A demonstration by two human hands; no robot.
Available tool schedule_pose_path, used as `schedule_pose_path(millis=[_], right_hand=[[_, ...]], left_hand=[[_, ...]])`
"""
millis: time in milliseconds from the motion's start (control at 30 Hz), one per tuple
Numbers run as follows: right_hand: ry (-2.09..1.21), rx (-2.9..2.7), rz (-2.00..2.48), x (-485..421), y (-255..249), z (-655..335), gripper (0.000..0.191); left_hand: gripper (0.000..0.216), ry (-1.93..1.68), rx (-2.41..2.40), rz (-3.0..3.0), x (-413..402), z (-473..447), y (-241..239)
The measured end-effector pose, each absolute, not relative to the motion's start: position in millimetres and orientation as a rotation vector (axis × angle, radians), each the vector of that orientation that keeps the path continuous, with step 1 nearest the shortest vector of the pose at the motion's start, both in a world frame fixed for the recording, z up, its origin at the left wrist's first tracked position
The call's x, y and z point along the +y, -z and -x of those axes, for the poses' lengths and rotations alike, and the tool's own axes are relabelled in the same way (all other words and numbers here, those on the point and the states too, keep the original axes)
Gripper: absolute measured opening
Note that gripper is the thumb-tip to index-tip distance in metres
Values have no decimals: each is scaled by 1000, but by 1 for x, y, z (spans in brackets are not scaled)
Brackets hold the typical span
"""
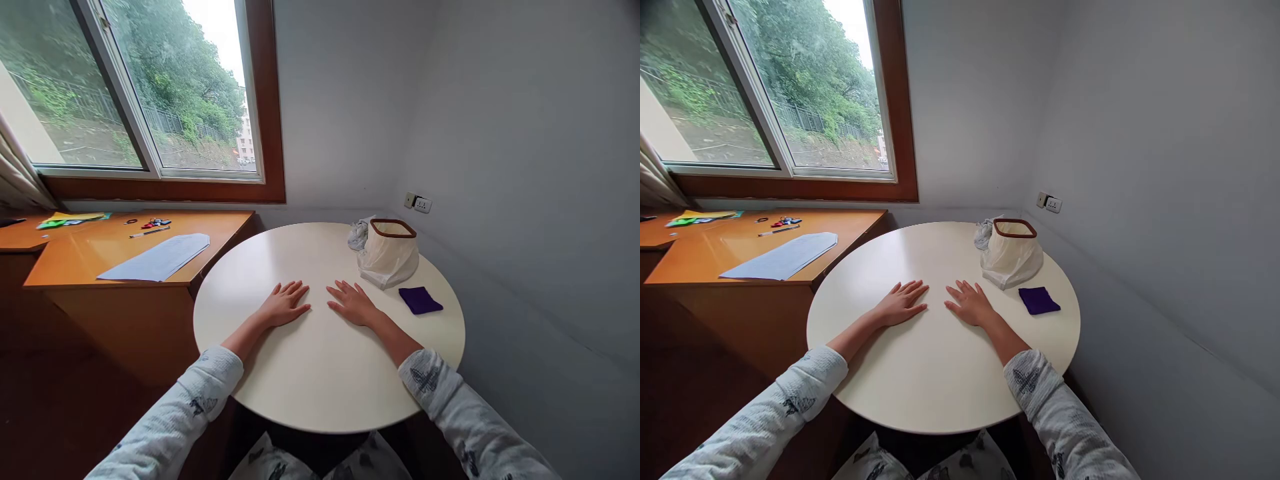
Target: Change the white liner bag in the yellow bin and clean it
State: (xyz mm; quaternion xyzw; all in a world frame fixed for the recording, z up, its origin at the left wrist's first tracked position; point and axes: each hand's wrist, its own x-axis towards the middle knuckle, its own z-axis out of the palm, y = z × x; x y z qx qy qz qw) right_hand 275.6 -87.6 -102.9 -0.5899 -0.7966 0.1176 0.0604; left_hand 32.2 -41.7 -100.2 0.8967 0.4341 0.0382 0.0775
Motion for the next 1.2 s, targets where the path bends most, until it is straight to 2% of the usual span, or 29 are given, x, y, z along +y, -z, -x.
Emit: schedule_pose_path(millis=[133, 333, 500, 967, 1200], right_hand=[[-359, -2390, 1761, -88, 103, -276, 61], [-353, -2351, 1738, -86, 105, -277, 59], [-352, -2337, 1726, -86, 102, -278, 57], [-362, -2293, 1693, -86, 97, -280, 52], [-158, -2194, 1581, -84, 98, -279, 38]], left_hand=[[66, -163, 1359, -2645, -43, -38, 100], [43, -335, 1554, -2640, -51, -66, 100], [34, -332, 1680, -2638, -56, -86, 96], [31, -421, 1650, -2620, -53, -86, 97], [32, -427, 1638, -2598, -53, -85, 95]])
